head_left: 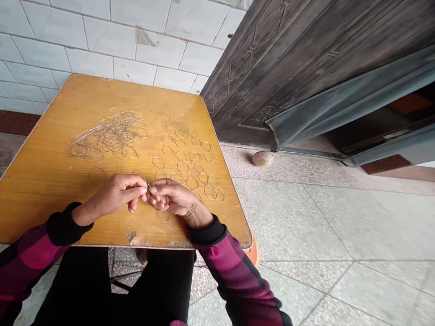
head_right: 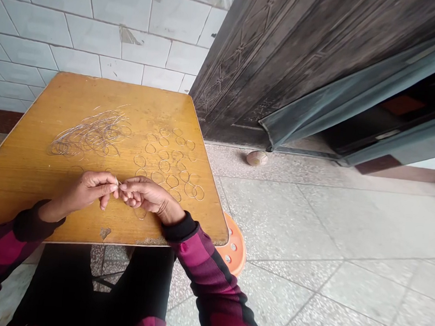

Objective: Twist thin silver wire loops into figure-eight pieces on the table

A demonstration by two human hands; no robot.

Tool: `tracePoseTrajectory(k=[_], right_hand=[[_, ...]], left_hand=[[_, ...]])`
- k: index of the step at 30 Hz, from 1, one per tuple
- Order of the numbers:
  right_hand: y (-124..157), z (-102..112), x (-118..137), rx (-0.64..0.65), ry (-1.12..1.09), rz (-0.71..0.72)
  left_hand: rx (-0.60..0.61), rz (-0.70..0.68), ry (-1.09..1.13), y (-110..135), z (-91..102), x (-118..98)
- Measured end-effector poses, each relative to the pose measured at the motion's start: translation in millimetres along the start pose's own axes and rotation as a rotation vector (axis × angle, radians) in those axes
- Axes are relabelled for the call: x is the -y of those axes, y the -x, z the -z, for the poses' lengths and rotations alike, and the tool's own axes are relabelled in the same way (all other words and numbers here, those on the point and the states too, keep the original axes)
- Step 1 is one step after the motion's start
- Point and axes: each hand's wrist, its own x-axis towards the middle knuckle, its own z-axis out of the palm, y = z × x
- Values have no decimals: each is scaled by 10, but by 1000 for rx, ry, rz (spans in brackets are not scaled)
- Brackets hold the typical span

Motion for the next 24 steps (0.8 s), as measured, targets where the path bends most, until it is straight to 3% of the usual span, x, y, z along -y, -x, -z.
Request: tracePoseTrajectory(k=[6, 14, 24], right_hand=[[30, -22, 10, -49, 9, -1], [-30, 65, -57, 18, 9, -55], [-49, 111, -68, 146, -72, -146]], left_hand=[[-35, 43, 19, -15, -12, 16], [8, 87, 68, 7, -55, 64], [42, 161, 150, 3, -77, -37]])
